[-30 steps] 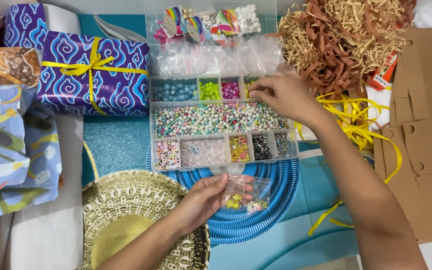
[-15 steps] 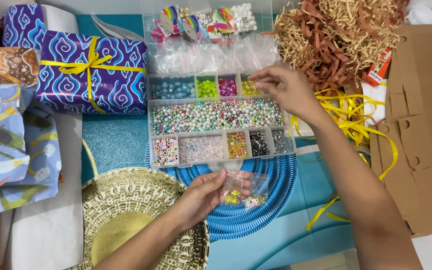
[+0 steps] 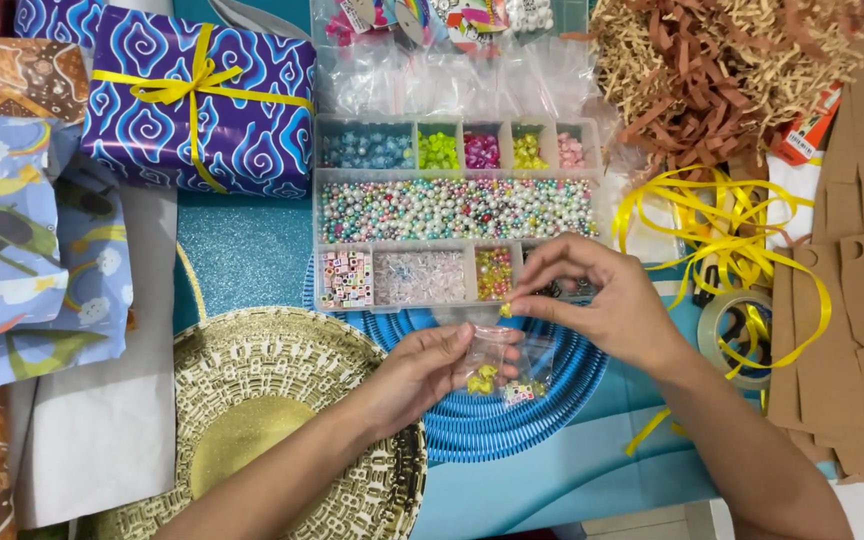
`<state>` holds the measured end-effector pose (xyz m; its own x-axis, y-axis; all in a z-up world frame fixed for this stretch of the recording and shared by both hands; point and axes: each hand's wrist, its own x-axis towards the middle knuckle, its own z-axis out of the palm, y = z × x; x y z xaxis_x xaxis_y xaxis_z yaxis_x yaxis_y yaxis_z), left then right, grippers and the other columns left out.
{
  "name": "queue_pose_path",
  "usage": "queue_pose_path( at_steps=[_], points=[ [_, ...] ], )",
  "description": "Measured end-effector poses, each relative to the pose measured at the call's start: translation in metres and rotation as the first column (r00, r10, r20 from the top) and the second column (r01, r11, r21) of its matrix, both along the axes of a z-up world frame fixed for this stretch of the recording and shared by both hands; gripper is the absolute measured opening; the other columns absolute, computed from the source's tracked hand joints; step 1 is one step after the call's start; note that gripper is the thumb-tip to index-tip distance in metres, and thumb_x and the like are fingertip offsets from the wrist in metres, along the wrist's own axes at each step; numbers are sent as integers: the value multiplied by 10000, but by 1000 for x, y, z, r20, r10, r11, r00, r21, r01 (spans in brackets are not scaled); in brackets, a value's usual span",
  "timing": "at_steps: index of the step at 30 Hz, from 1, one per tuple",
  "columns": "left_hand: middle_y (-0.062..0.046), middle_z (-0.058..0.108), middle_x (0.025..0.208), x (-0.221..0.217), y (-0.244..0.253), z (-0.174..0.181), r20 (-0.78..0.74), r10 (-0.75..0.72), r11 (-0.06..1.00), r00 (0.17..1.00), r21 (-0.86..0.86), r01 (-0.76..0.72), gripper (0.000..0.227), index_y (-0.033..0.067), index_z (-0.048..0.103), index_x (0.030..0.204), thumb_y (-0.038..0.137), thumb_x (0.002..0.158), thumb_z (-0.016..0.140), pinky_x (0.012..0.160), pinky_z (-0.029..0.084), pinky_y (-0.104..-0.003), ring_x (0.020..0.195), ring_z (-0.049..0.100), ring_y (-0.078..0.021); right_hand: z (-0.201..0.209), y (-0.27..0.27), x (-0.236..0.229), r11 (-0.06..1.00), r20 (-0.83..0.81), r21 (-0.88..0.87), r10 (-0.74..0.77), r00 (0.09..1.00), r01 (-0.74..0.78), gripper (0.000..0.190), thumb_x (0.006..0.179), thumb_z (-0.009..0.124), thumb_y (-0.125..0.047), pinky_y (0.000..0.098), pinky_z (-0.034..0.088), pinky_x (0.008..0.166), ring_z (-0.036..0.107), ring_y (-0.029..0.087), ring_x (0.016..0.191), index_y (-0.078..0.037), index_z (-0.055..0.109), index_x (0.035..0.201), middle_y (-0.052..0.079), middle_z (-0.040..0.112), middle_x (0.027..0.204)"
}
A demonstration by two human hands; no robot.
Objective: The person is sorting small decorative beads from a multi-compartment container into small individual plastic bags and sealing them.
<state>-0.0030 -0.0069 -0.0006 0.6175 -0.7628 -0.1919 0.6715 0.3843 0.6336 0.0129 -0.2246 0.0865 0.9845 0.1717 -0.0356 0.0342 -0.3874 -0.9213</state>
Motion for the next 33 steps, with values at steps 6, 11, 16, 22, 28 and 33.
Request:
queue_pose_path(
  at_steps=[6,11,16,22,28,33],
  points=[
    [-245,683,1210,-1,0,-3,-4,-2,1000,1000,3,2,493,-79,593,1272,351,1074,457,1008,564,-428,1088,707,-294,-21,-1,-1,1000,-13,20,17,1000,-17,270,782,899,-162,207,385,709,502,78,732,-133,731,991,13,830,861],
    [-249,685,1202,-1,-1,-2,-5,-1,1000,1000,4,1,487,-75,597,1263,351,1070,460,997,568,-430,1079,708,-295,-13,6,-4,999,-16,12,45,999,-45,266,781,895,-154,228,424,714,526,84,728,-125,747,999,28,838,860],
    [-254,687,1185,0,0,-3,-5,-6,1000,1000,2,6,492,-80,602,1257,354,1069,465,991,567,-431,1068,707,-302,-11,7,-6,998,-25,40,50,998,-49,265,784,890,-130,248,452,721,590,101,761,-112,743,1004,58,841,868],
    [-258,691,1175,0,0,-2,2,-3,1000,1000,-3,3,495,-84,608,1242,360,1069,475,984,568,-419,1057,712,-296,-13,10,-8,996,-15,30,81,997,-81,215,806,869,-126,252,464,722,588,114,736,-108,751,985,69,845,845],
    [-258,692,1157,-1,0,-2,-1,0,1000,1000,-15,0,501,-84,607,1245,367,1070,478,988,564,-431,1057,708,-305,-11,10,-9,994,-17,18,105,994,-105,202,837,839,-144,276,462,789,599,128,773,-107,753,1016,70,850,861],
    [-265,692,1163,-1,0,2,-8,7,1000,1000,2,-7,502,-80,604,1260,368,1067,484,995,559,-439,1049,710,-309,-7,12,-10,989,30,-45,141,990,-139,113,912,758,-153,336,431,859,632,172,789,-126,785,1019,53,848,842]
  ],
)
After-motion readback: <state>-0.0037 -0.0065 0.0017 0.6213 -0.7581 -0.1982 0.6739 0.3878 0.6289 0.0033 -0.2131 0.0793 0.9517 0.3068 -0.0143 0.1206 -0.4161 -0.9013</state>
